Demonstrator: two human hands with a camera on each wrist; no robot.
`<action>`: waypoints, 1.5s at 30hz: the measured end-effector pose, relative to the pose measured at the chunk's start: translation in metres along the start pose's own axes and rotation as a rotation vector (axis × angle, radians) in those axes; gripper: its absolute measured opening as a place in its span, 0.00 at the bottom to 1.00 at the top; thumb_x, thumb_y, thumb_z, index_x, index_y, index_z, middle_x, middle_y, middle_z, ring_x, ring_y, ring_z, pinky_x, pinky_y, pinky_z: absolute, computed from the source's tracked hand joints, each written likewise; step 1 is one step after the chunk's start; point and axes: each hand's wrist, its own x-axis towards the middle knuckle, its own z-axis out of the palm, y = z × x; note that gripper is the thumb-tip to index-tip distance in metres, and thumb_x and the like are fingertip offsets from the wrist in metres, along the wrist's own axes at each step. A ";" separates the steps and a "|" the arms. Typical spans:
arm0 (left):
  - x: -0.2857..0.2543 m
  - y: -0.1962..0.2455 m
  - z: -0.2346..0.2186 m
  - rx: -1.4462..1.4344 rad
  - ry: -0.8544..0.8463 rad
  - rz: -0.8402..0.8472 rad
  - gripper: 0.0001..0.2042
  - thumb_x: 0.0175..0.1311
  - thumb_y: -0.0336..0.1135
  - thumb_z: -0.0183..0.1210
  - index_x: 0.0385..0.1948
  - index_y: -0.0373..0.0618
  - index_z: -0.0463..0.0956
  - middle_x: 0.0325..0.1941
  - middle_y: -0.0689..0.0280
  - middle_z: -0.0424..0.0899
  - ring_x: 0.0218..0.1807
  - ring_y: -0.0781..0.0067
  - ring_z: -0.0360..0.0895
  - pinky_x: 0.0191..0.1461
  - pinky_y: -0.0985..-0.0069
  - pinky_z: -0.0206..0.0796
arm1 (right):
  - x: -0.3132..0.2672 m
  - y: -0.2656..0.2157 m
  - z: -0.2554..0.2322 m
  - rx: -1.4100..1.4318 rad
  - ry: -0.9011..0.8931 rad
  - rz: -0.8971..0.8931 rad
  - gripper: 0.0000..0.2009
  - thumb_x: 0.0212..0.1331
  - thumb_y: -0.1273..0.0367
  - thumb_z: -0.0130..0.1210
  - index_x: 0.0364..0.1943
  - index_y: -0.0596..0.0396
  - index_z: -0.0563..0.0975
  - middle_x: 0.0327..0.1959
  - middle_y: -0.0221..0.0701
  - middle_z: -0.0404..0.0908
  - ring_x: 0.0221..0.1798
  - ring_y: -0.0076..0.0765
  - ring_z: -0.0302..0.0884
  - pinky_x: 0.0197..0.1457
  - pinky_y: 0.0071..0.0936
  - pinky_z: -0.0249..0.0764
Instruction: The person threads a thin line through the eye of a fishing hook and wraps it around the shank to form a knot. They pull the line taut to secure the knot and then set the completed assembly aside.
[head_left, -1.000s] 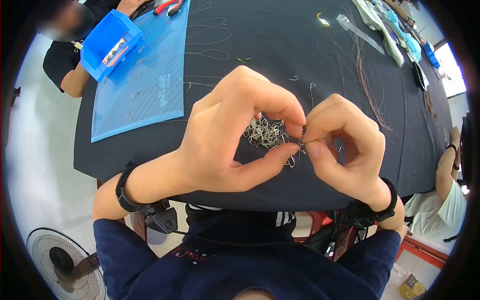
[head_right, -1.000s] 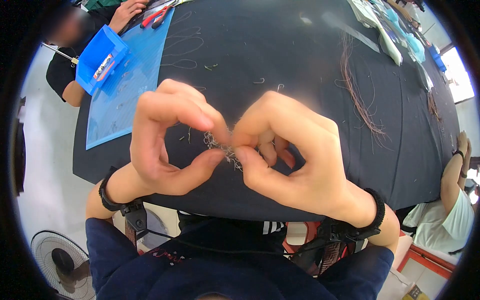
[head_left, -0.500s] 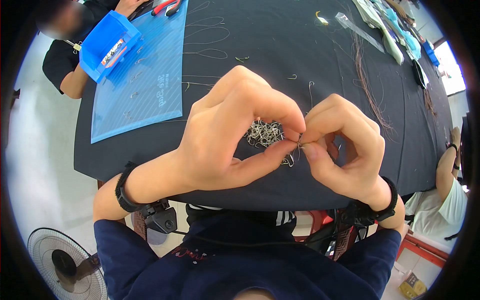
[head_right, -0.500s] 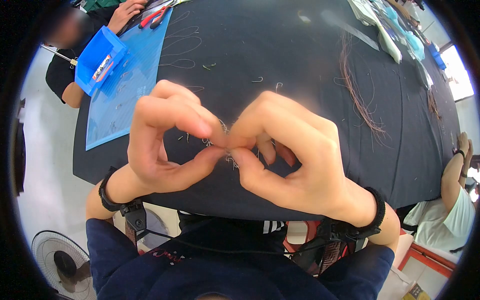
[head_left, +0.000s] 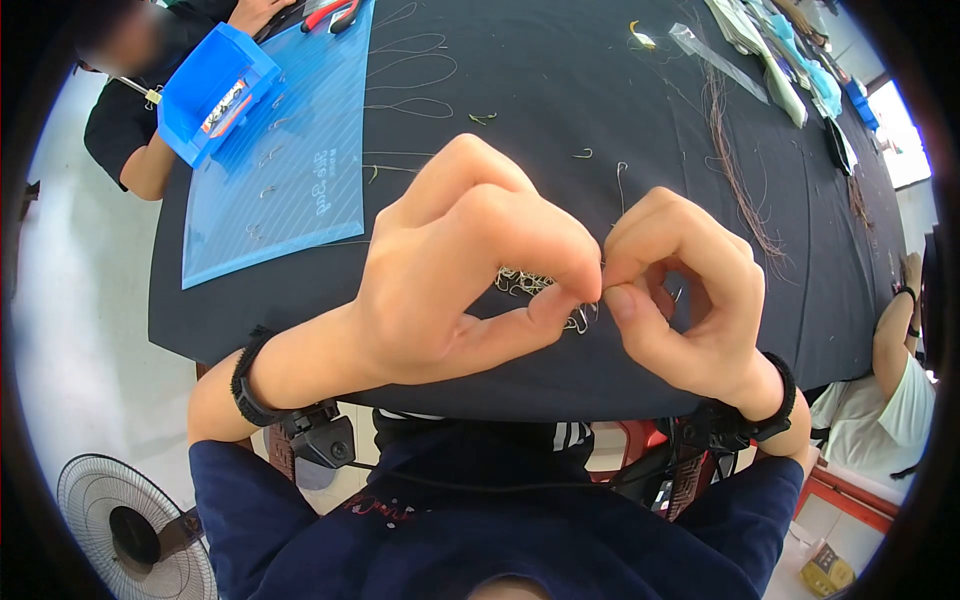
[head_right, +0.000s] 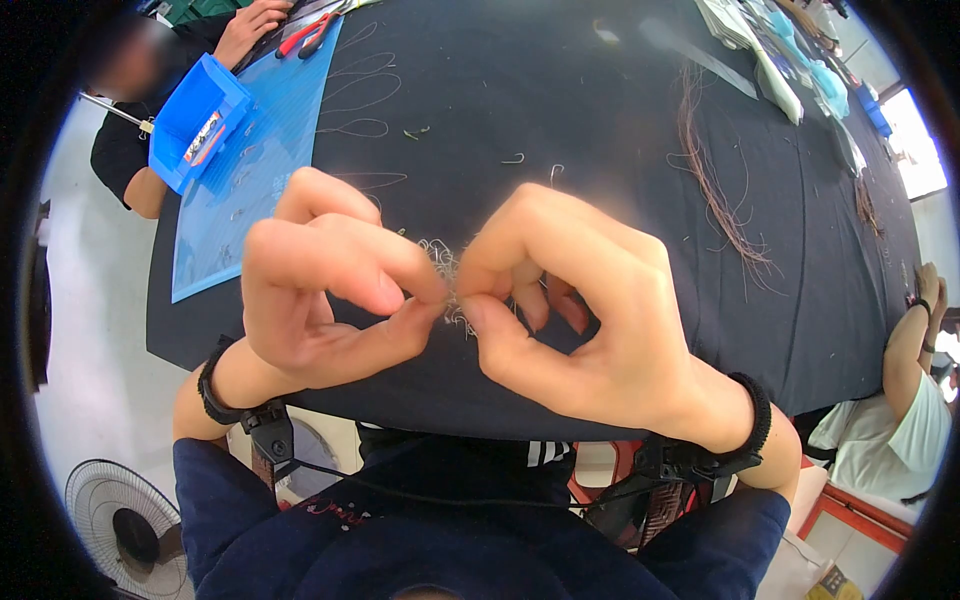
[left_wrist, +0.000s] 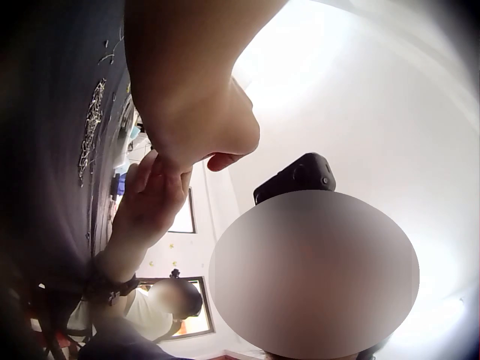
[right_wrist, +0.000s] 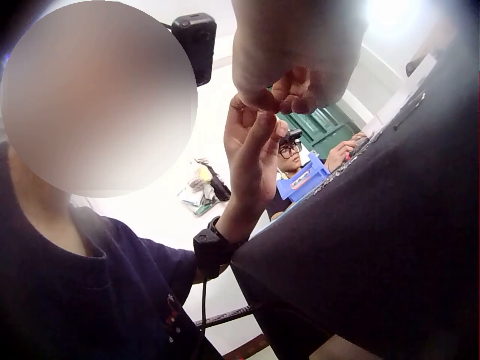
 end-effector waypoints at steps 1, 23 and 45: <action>0.000 0.001 0.000 0.008 0.005 0.005 0.24 0.38 0.16 0.65 0.36 0.51 0.64 0.30 0.72 0.83 0.32 0.75 0.61 0.36 0.81 0.55 | 0.000 0.000 0.002 0.037 0.012 0.036 0.06 0.42 0.80 0.55 0.26 0.58 0.74 0.23 0.26 0.72 0.20 0.16 0.64 0.18 0.14 0.54; 0.000 0.000 0.004 0.081 0.048 0.099 0.24 0.40 0.17 0.67 0.34 0.52 0.63 0.29 0.73 0.83 0.29 0.74 0.59 0.30 0.84 0.54 | -0.002 0.000 0.001 0.334 -0.063 0.292 0.02 0.54 0.74 0.55 0.28 0.59 0.75 0.24 0.22 0.73 0.23 0.09 0.63 0.21 0.11 0.55; 0.000 0.002 0.000 0.013 -0.007 0.051 0.25 0.39 0.16 0.66 0.37 0.53 0.65 0.32 0.71 0.83 0.33 0.73 0.60 0.35 0.83 0.55 | 0.001 -0.006 -0.007 0.089 -0.006 0.001 0.12 0.46 0.83 0.55 0.33 0.57 0.68 0.33 0.35 0.71 0.30 0.20 0.67 0.33 0.16 0.64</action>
